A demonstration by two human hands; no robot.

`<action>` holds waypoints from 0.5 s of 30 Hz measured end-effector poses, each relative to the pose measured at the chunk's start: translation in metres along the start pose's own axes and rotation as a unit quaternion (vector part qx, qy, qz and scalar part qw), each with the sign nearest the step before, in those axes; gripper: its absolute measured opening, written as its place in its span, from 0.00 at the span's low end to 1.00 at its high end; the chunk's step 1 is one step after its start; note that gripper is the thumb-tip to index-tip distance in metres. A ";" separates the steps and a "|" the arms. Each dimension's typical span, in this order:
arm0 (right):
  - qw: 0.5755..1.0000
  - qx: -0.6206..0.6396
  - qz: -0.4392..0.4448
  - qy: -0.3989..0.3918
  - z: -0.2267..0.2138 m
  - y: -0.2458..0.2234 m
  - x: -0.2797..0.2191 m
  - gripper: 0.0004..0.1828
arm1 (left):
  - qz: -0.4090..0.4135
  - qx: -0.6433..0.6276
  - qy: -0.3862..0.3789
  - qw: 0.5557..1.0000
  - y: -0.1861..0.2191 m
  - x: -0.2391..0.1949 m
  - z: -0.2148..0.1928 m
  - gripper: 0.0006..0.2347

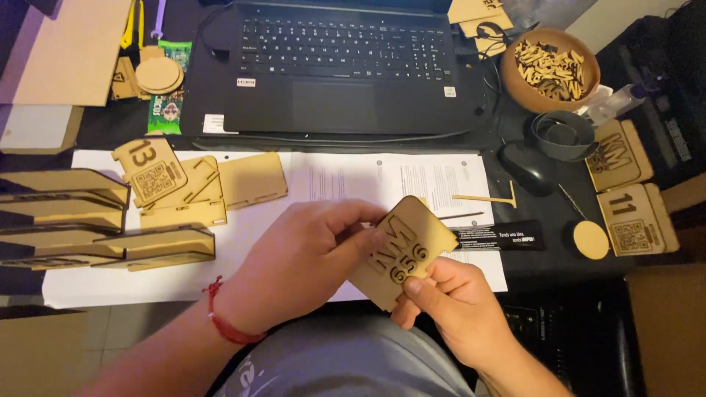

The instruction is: The person assembles a wooden model by applying glue to small rectangular pieces and inserting wooden dowels into slots. They handle multiple pre-cut wooden parts, a tube of glue, and dowels, following an instruction sheet on the desk.

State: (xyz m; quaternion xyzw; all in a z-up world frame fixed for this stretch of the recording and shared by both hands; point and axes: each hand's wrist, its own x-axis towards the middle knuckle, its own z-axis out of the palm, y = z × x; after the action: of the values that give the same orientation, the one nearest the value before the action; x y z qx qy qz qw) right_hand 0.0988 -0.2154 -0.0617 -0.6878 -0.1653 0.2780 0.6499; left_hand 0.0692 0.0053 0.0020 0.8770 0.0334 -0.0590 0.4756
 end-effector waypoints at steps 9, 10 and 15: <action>0.970 -0.192 -0.032 -0.145 0.006 -0.004 -0.018 0.07 | 0.000 0.028 -0.038 0.999 -0.037 -0.040 0.003 0.06; 0.971 -0.194 -0.027 -0.139 -0.009 0.005 -0.021 0.07 | 0.004 0.025 -0.044 0.999 -0.047 -0.049 0.003 0.06; 0.854 -0.502 -0.118 0.066 -0.087 -0.001 -0.016 0.13 | -0.089 -0.017 0.147 0.985 -0.092 -0.094 0.006 0.12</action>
State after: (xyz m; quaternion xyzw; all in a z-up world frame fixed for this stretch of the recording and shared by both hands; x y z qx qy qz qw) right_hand 0.1380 -0.2946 -0.0576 -0.9125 -0.3191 0.0319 0.2541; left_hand -0.0345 0.0499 -0.0647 0.8615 0.1820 0.0290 0.4732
